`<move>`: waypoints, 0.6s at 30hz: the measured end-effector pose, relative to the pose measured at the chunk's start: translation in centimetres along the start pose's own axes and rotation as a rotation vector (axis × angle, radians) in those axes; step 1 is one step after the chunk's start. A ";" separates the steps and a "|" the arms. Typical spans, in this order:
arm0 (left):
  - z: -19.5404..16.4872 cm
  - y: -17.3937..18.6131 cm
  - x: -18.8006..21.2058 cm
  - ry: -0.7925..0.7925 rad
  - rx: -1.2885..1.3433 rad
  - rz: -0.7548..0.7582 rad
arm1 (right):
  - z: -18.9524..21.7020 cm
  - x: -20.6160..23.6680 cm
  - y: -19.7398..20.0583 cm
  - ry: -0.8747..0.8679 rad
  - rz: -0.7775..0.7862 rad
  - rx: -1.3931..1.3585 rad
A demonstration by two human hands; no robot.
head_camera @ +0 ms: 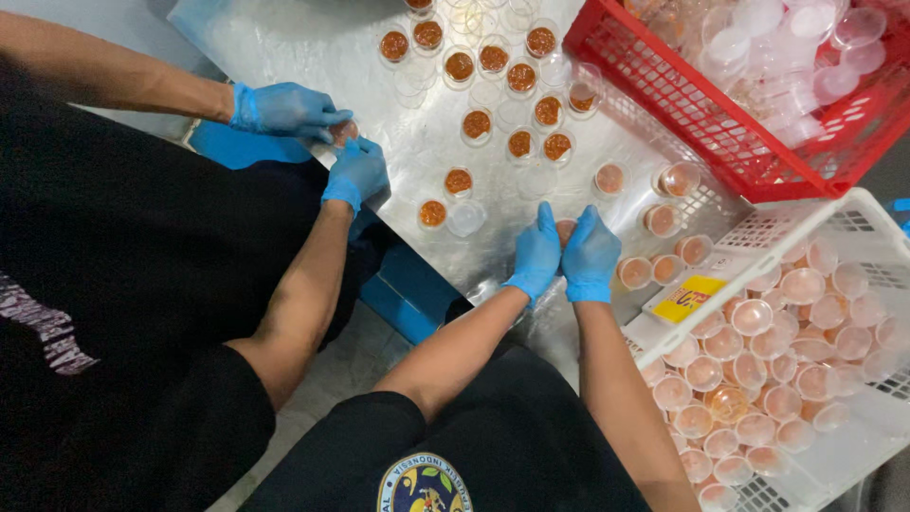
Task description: The person picks up small plastic cups of sauce from a stainless steel table, places a clear lid on each cup, presses the lids on, and stacks the sealed cups into a white plastic crate. A coworker across the table also caps cups while large bowls of fried food sit beside the work area.
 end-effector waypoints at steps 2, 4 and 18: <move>-0.3 -0.3 0.5 -0.229 -0.130 0.038 | 0.0 0.1 -1.0 0.134 0.114 -0.068; 0.4 -0.3 0.4 -0.323 -0.223 0.093 | -1.1 0.9 -2.4 0.091 0.234 -0.130; 17.5 9.4 3.9 0.301 0.475 0.045 | -6.7 1.5 1.9 -0.114 0.040 0.175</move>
Point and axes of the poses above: each hand's wrist, its own x-axis away from the middle knuckle, its own y-axis out of the back of the hand, z = x × y, the point moved 8 cm from there along -x, towards the middle knuckle
